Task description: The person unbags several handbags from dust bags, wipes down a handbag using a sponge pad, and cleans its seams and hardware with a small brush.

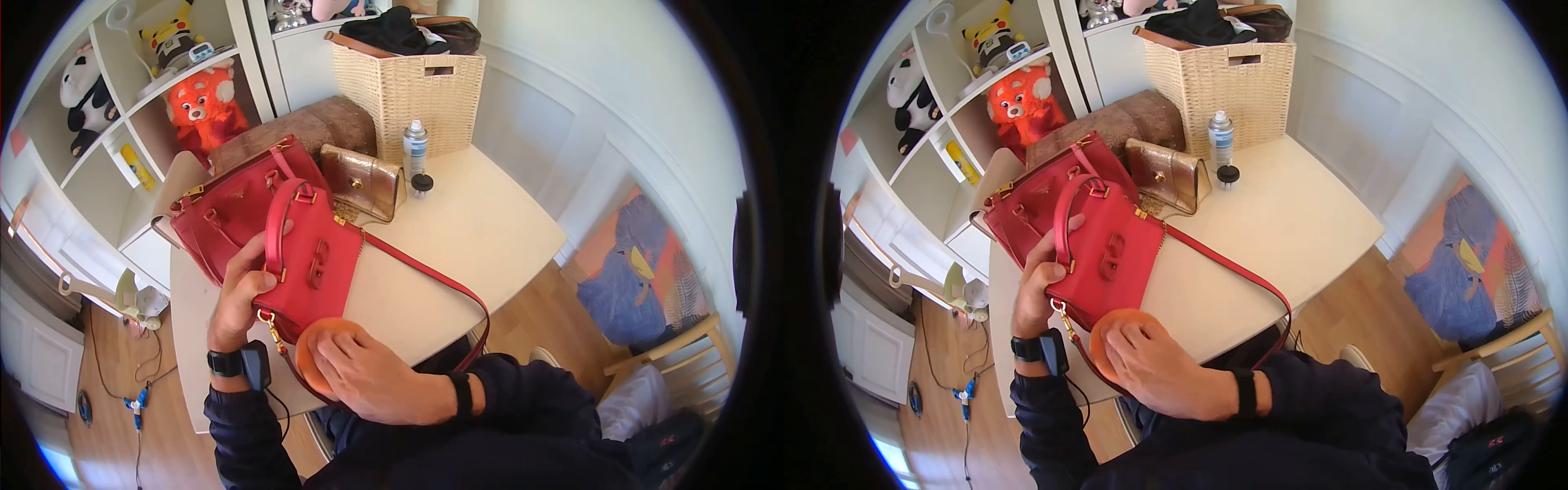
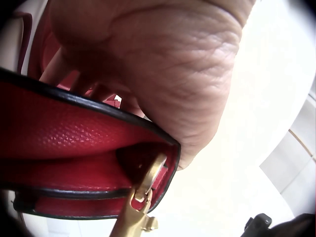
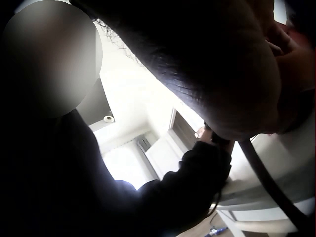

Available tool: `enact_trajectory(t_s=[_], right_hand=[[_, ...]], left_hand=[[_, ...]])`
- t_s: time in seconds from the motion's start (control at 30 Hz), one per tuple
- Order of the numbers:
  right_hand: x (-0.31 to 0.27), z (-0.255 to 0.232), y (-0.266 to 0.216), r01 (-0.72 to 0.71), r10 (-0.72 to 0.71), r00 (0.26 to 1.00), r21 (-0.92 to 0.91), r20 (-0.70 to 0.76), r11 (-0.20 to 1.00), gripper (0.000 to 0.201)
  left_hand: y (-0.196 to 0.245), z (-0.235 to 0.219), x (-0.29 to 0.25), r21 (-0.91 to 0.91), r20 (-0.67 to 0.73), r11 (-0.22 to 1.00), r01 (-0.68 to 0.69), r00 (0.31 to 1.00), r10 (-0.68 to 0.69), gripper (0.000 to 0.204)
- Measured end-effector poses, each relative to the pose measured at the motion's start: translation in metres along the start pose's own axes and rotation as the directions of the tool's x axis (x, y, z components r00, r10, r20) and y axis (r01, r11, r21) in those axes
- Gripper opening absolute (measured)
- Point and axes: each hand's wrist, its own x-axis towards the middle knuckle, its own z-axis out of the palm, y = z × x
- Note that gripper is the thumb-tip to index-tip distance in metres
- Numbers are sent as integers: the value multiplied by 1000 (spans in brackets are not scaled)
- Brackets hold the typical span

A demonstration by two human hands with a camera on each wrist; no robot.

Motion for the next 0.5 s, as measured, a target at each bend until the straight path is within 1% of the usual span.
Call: enact_trajectory(t_s=[0.03,0.07,0.1,0.13,0.17,0.2,0.23,0.27,0.3,0.33,0.4,0.43,0.5], right_hand=[[-3,-2,1,56,-53,998,78,-41,995,60],[-2,-17,8,-33,19,998,249,57,968,56],[-3,-23,21,-23,9,998,248,58,969,56],[-4,-29,37,-47,43,999,442,19,896,58],[-5,-36,52,-61,85,996,619,-10,783,61],[-3,-45,62,-87,150,988,667,-37,740,63],[3,-56,70,-84,143,989,667,-34,740,63],[10,-67,77,-69,198,969,606,-150,792,63],[15,-73,84,-63,243,932,539,-269,840,64],[22,-71,92,-64,244,931,538,-271,840,64],[38,-56,102,-171,347,859,430,-375,886,68],[46,-44,103,-171,348,857,428,-379,887,68],[65,-17,105,-340,456,792,326,-407,882,73]], left_hand=[[1,0,0,-1,3,1000,6,1000,-6,87],[1,0,0,-3,6,1000,10,1000,-9,87],[1,-1,1,-5,-3,1000,4,1000,-4,87],[1,-1,1,-19,6,1000,5,1000,-5,87],[0,-1,1,-34,15,999,6,1000,-6,86],[1,0,1,-37,7,999,3,1000,-3,86],[2,1,1,-31,9,1000,0,1000,0,86],[2,2,0,-24,15,1000,1,1000,-1,85],[1,2,0,-24,15,1000,2,1000,-2,85],[0,2,1,-30,11,1000,-6,1000,6,85],[1,3,1,-32,13,999,-17,1000,18,85],[2,4,1,-22,10,1000,-11,1000,11,85],[2,4,1,-11,8,1000,-7,1000,7,85]])
